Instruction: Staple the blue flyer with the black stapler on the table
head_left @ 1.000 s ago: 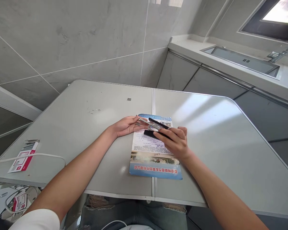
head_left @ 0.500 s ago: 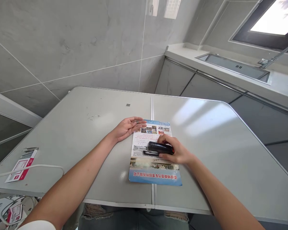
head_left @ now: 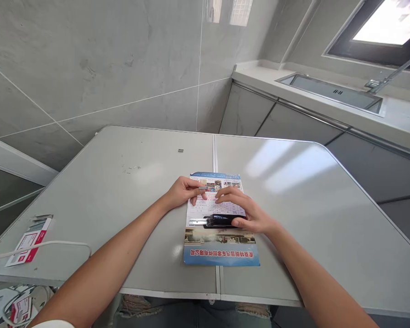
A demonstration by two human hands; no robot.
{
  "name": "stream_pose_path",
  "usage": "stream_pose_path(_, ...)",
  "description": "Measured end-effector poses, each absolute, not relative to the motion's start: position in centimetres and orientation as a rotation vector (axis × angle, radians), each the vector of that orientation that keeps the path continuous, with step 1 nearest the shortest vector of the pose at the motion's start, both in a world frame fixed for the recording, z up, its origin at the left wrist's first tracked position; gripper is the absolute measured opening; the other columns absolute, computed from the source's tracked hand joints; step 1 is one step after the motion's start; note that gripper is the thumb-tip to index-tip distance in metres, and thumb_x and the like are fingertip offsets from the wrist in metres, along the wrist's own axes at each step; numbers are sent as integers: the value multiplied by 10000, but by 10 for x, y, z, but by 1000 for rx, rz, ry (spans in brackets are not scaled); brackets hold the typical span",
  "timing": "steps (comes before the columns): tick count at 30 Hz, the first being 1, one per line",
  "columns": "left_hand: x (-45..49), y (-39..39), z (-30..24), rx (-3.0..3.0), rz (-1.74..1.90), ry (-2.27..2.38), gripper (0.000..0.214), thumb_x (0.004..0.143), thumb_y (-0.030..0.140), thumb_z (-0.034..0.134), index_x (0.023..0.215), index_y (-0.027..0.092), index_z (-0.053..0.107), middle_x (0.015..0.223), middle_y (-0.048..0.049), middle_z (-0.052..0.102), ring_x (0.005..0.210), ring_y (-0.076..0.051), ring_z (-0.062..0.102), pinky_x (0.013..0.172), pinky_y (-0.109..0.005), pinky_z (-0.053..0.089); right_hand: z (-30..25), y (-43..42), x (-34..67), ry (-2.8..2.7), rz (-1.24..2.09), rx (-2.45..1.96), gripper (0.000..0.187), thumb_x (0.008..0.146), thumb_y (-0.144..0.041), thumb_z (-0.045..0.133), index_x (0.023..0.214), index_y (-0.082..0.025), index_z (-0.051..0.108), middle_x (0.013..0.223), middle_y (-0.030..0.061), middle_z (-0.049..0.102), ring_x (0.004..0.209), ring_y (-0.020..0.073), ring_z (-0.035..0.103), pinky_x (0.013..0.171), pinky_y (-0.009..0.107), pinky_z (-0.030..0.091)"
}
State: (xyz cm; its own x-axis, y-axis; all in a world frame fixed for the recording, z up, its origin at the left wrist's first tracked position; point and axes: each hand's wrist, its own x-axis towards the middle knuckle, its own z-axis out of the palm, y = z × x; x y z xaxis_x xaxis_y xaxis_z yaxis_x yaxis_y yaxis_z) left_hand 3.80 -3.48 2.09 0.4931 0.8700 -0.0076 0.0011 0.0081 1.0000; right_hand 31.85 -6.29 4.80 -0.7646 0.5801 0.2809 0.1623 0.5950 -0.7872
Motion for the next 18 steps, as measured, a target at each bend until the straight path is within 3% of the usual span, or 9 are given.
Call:
stream_pose_path(2,40,-37,21,1462,797,834,428,877,515,774,1001,108,826,773,-102,787,454,-79,565,460,-200,487,49,-64,318,-2317,1018,-629,632,1011,-712,438,1449,-275,569,1552,127,459,1391,329,434,1183,524,346)
stream_pose_path(5,41,-39,20,1584,738,826,372,905,477,752,971,121,837,709,-80,765,446,-63,521,443,-177,436,47,-65,316,-2405,995,-636,653,1026,-689,434,1564,-322,479,1661,87,373,1458,335,365,1223,550,288)
stream_pose_path(9,41,-40,18,1643,706,847,346,905,457,752,946,124,836,683,-70,753,446,-62,505,434,-171,405,43,-64,313,-2429,964,-591,600,1061,-615,421,1582,-321,460,1605,88,482,1397,308,438,1180,538,357)
stream_pose_path(13,41,-39,17,1622,701,870,351,850,466,806,949,130,828,681,-57,744,462,-72,517,452,-184,414,43,-61,316,-2346,944,-620,504,1057,-502,530,1524,-313,533,1542,84,557,1377,295,494,1171,531,371)
stream_pose_path(18,41,-35,15,1562,907,973,420,909,536,714,909,123,786,639,-27,679,493,-88,518,484,-207,410,38,-39,342,-2003,739,-1038,335,1031,-421,586,1327,-306,693,1404,65,665,1304,279,554,1099,492,442)
